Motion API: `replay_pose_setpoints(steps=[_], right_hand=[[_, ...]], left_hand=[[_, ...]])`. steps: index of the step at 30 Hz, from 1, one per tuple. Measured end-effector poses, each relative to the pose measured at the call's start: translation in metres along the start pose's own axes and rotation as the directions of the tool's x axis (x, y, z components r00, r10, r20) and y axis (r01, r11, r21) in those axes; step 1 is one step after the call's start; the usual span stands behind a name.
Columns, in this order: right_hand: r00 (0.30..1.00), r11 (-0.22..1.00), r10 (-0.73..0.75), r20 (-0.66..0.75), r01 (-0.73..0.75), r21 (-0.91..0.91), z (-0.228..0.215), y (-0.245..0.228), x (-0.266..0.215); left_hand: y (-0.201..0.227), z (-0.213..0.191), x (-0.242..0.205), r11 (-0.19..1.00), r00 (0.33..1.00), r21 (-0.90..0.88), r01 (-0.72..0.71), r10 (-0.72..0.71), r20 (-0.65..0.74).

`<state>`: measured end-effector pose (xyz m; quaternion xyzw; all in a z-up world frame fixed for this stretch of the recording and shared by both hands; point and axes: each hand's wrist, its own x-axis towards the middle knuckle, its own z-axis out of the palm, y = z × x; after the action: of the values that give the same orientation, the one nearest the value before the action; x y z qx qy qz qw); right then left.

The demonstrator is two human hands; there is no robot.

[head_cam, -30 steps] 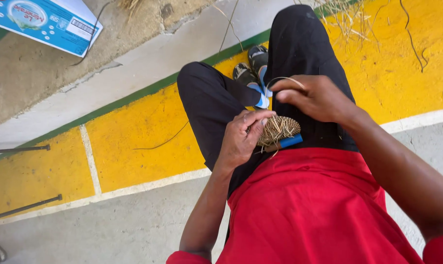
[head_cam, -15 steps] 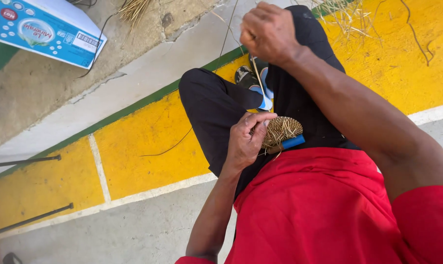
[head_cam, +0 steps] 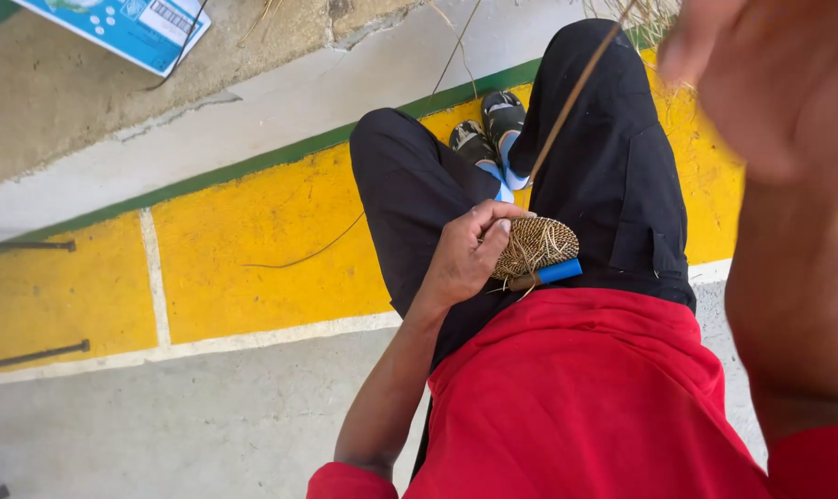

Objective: The recorder is weaving thin natural fibers together to create a small circular base or mat.

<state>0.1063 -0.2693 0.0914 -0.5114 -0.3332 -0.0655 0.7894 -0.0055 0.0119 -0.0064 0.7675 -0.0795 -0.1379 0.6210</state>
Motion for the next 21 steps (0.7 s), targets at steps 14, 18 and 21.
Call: replay_pose_setpoints(steps=[14, 18, 21], right_hand=[[0.949, 0.637, 0.308, -0.059, -0.252, -0.728, 0.076, 0.048, -0.122], [0.941, 0.638, 0.335, -0.050, -0.266, -0.723, 0.077, 0.052, -0.125], [0.936, 0.618, 0.345, -0.073, -0.285, -0.732, 0.079, 0.053, -0.122]], left_hand=[[0.013, 0.012, -0.006, 0.983, 0.981, 0.156, -0.101, 0.124, -0.146], [0.013, 0.012, -0.009, 0.983, 0.981, 0.132, -0.124, 0.141, -0.135], [0.018, 0.012, -0.008, 0.987, 0.986, 0.137, -0.083, 0.101, -0.129]])
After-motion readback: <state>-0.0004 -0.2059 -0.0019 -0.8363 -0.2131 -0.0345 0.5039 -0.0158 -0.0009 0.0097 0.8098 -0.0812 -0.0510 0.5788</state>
